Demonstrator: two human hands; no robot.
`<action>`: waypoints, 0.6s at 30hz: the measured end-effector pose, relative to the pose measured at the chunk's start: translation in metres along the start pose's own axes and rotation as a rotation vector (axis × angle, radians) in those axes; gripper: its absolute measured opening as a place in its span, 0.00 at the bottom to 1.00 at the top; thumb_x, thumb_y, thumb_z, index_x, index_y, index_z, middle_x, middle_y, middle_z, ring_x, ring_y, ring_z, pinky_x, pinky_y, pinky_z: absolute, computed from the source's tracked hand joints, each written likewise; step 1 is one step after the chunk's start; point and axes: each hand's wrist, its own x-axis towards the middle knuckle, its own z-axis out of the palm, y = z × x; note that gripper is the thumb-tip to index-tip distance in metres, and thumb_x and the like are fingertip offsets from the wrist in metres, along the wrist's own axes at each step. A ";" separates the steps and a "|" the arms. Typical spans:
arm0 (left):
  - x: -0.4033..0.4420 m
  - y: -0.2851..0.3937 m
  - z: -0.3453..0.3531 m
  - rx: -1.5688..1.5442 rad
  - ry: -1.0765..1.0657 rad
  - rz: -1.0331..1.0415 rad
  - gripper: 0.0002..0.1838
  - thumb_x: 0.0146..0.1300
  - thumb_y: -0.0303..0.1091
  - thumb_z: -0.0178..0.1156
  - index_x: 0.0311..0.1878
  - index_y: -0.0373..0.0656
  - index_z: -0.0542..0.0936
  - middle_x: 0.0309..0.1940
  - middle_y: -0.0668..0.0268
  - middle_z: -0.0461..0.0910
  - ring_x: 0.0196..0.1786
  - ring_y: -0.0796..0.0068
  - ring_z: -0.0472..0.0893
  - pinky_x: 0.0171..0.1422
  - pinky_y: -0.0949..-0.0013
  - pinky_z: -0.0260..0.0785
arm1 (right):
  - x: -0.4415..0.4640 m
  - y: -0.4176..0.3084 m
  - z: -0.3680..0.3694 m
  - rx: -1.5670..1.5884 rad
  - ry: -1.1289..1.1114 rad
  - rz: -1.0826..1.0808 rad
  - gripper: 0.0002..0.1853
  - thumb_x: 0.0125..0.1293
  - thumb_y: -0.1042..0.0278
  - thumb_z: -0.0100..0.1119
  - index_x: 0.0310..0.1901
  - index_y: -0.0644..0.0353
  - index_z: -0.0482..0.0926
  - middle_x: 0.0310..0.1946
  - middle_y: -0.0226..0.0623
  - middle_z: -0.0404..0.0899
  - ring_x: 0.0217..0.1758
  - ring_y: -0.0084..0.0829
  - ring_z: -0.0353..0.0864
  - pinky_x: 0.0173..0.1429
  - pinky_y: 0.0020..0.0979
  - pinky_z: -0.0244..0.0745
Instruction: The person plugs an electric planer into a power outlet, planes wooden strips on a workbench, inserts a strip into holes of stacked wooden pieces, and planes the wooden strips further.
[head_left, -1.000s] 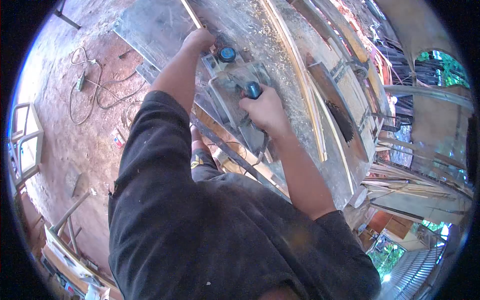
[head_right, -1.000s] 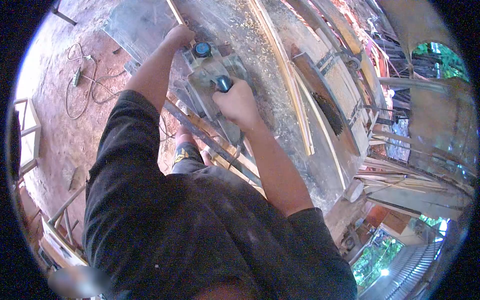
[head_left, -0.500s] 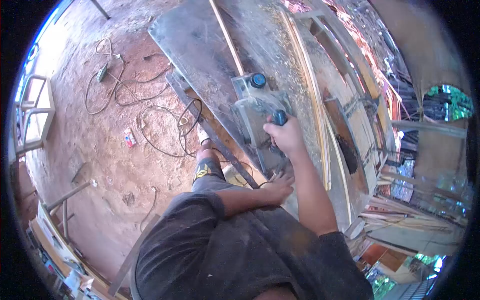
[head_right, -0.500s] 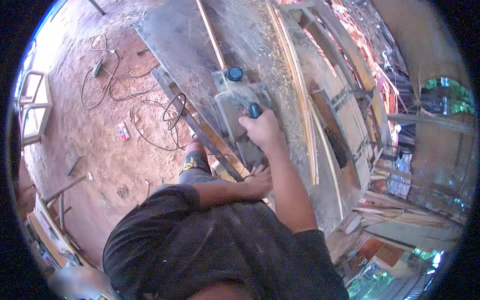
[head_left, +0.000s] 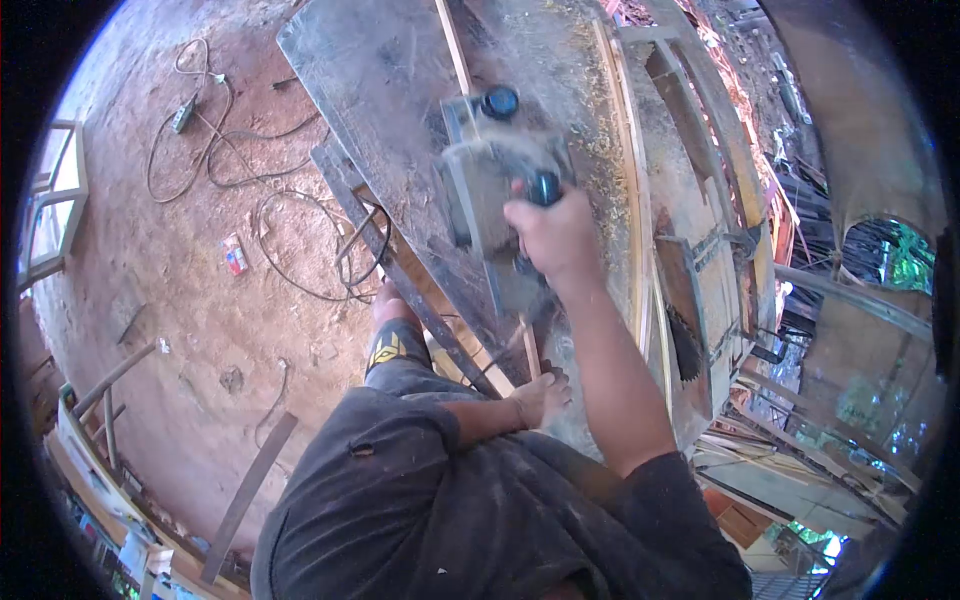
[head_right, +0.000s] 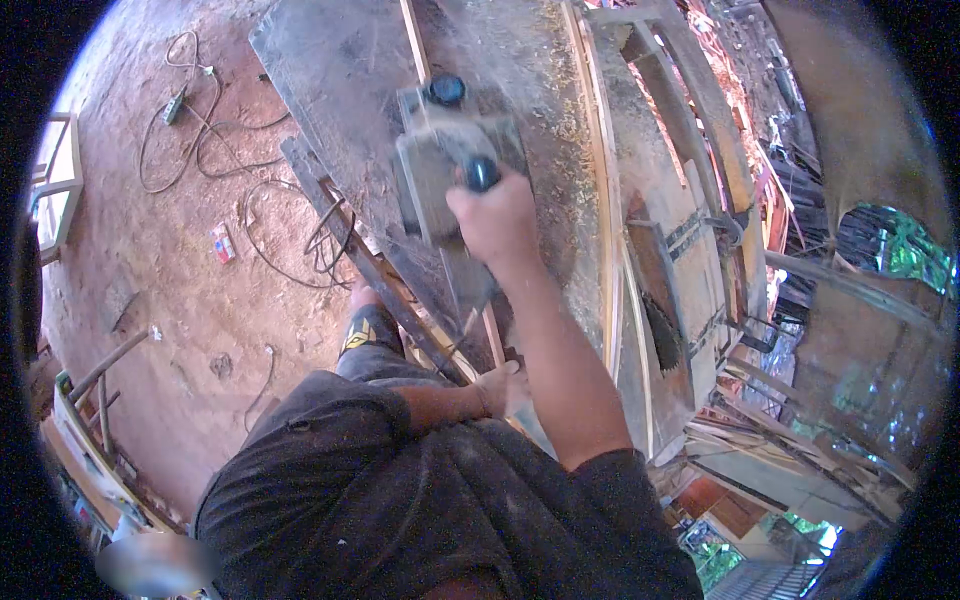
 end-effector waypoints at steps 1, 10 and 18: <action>0.001 0.000 0.002 0.052 0.045 0.002 0.09 0.56 0.40 0.54 0.38 0.54 0.80 0.41 0.72 0.74 0.56 0.70 0.71 0.55 0.63 0.59 | 0.019 -0.007 0.006 0.011 -0.012 -0.017 0.16 0.49 0.64 0.64 0.39 0.63 0.84 0.28 0.51 0.84 0.34 0.44 0.85 0.42 0.40 0.76; -0.005 -0.010 0.008 -0.022 0.108 0.085 0.10 0.54 0.42 0.57 0.38 0.56 0.81 0.43 0.72 0.75 0.58 0.66 0.71 0.57 0.59 0.58 | 0.105 -0.072 0.034 0.113 -0.071 -0.006 0.05 0.53 0.74 0.63 0.32 0.64 0.81 0.16 0.30 0.74 0.13 0.24 0.70 0.18 0.30 0.63; 0.020 -0.162 -0.123 0.044 0.424 -0.237 0.07 0.50 0.41 0.59 0.26 0.51 0.82 0.32 0.69 0.78 0.43 0.68 0.76 0.51 0.60 0.62 | 0.104 -0.069 0.041 0.096 -0.054 -0.032 0.04 0.53 0.75 0.63 0.30 0.64 0.81 0.15 0.31 0.74 0.11 0.25 0.70 0.16 0.30 0.62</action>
